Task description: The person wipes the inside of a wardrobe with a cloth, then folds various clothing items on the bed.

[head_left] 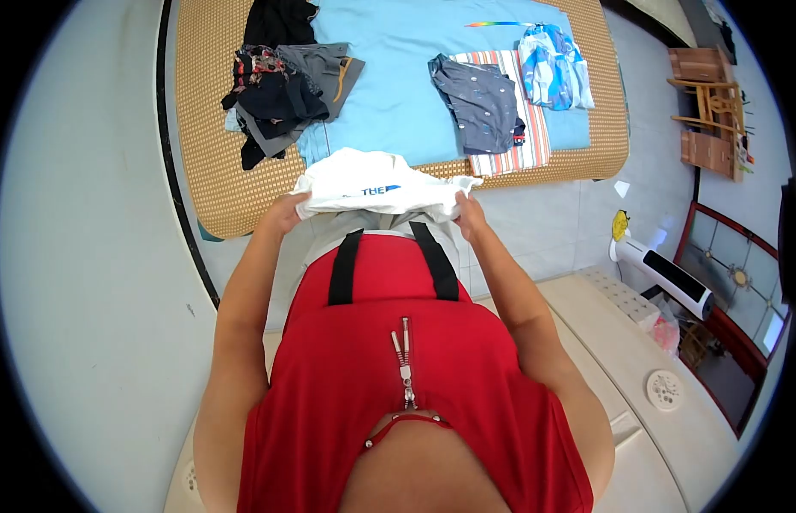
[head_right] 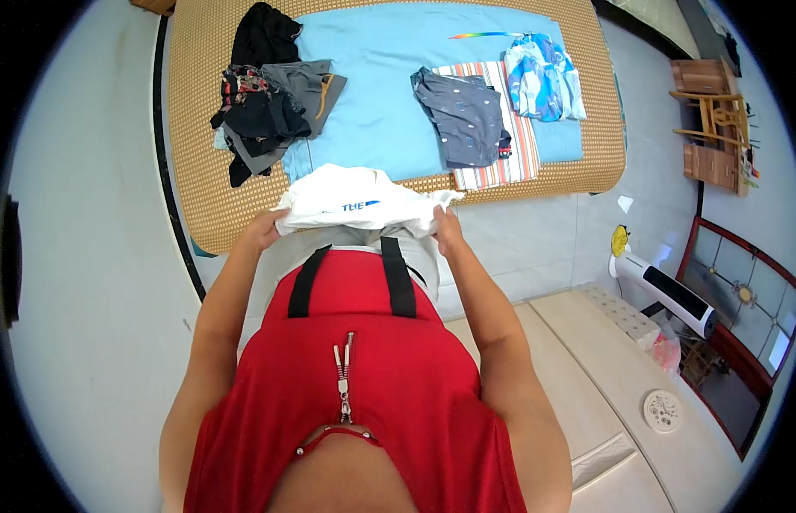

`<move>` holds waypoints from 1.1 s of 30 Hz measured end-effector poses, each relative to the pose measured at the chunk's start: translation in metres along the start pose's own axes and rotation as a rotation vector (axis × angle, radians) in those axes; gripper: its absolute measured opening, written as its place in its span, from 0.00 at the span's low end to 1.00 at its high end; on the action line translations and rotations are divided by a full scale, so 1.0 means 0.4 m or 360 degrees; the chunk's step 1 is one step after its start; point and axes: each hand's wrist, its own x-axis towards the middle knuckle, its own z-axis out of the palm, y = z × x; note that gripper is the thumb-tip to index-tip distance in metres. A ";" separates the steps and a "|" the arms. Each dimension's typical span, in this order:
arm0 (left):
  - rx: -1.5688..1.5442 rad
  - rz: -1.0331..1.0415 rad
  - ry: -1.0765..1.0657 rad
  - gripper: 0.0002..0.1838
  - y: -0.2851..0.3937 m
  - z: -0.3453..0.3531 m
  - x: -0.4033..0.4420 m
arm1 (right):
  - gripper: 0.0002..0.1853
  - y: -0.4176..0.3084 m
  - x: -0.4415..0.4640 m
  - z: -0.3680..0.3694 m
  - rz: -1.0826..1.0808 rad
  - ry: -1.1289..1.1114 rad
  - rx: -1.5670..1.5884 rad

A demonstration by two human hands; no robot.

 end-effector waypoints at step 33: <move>0.1605 0.0472 0.0945 0.14 -0.049 -0.087 0.046 | 0.25 0.114 0.112 -0.056 0.0009 0.0041 -0.0719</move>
